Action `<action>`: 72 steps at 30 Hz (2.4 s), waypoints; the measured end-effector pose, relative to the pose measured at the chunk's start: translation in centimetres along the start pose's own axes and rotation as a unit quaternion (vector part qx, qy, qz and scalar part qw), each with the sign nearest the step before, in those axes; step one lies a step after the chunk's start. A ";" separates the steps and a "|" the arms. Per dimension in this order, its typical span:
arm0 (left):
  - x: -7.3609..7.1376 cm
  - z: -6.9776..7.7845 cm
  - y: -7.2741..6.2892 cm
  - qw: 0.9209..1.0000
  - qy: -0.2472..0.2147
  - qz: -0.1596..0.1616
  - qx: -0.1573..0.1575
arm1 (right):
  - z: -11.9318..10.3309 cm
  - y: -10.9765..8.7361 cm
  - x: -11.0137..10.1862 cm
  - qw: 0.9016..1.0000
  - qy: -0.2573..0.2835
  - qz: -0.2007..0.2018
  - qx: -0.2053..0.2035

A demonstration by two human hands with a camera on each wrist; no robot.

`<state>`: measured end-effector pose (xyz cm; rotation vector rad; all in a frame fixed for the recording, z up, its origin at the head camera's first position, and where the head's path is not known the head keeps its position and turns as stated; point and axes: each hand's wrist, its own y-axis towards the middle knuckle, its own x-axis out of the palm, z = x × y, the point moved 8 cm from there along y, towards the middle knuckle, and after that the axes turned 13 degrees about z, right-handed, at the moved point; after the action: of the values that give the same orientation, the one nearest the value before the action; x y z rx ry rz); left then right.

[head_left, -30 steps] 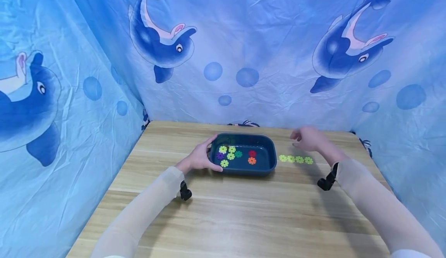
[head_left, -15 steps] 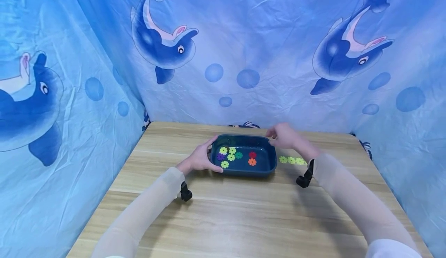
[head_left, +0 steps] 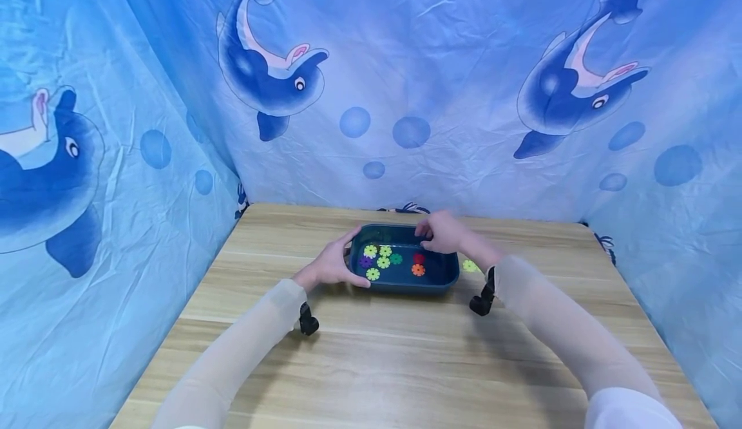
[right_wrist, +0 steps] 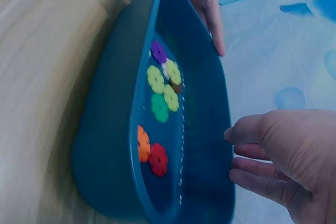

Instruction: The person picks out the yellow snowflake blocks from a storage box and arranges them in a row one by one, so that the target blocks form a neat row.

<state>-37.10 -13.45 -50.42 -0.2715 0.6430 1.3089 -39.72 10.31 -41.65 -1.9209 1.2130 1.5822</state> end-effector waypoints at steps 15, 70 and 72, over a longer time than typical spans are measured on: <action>0.1 0.4 -0.1 1.000 -0.013 -0.009 -0.010 | -4.4 1.2 4.9 0.997 0.052 -0.043 -0.036; 0.2 0.2 -0.1 0.999 -0.028 -0.010 -0.014 | -5.5 1.5 3.2 0.990 0.028 -0.039 -0.134; 0.1 0.1 -0.1 1.000 -0.021 -0.009 -0.013 | -4.9 1.2 2.0 0.990 0.020 -0.021 -0.142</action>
<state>-36.92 -13.35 -50.43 -0.2696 0.5876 1.3036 -37.74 5.27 -41.69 -2.1445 0.9992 1.7808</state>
